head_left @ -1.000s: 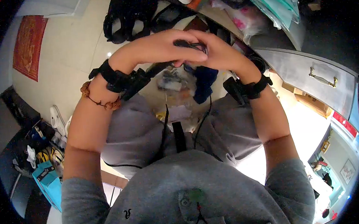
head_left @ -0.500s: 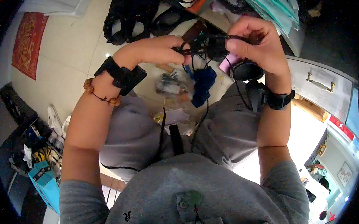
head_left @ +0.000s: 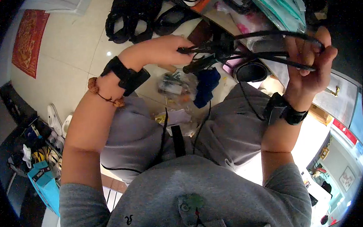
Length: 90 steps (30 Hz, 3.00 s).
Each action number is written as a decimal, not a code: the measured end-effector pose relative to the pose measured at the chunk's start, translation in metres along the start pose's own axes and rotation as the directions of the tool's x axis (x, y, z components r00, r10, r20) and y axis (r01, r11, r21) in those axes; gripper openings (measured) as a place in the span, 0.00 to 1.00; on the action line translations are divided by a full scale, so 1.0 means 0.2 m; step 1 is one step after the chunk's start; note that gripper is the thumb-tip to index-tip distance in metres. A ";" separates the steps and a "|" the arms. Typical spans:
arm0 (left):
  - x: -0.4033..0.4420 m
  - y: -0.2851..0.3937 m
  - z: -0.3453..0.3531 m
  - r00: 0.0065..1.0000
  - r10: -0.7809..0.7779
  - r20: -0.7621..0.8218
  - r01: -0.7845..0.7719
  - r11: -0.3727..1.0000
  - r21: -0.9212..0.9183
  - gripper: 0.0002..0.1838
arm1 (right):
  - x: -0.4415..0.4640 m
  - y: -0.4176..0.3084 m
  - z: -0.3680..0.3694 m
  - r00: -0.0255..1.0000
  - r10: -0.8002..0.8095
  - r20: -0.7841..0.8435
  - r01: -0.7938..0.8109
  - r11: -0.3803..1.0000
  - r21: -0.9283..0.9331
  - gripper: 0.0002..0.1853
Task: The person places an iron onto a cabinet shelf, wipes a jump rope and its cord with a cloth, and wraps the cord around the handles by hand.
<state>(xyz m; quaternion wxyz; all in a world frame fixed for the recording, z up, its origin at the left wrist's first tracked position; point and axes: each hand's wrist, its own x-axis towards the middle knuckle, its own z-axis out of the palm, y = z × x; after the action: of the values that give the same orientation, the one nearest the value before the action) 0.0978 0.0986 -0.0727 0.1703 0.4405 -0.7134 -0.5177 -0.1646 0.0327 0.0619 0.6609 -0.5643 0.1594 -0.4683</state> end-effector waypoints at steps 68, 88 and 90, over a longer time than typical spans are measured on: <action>-0.17 -0.02 -0.32 0.993 -0.117 -0.031 0.049 0.627 -0.777 0.26 | -0.06 0.42 0.17 0.508 0.860 -0.041 -0.849 0.493 -0.190 0.25; -0.08 0.03 -0.29 0.903 -0.419 -0.098 0.211 0.630 -0.747 0.22 | -0.22 0.62 0.18 0.783 0.622 -0.024 -0.588 0.727 -0.355 0.16; -0.06 0.06 -0.25 0.897 -0.438 -0.067 0.194 0.523 -0.830 0.23 | -0.23 0.62 0.20 0.831 0.555 -0.043 -0.468 0.655 -0.593 0.16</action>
<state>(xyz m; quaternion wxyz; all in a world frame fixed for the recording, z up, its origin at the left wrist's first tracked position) 0.1335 0.0800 -0.0391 0.3477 0.5031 -0.2771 -0.7411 -0.1046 0.0843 -0.0522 0.5706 -0.7016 0.3997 -0.1497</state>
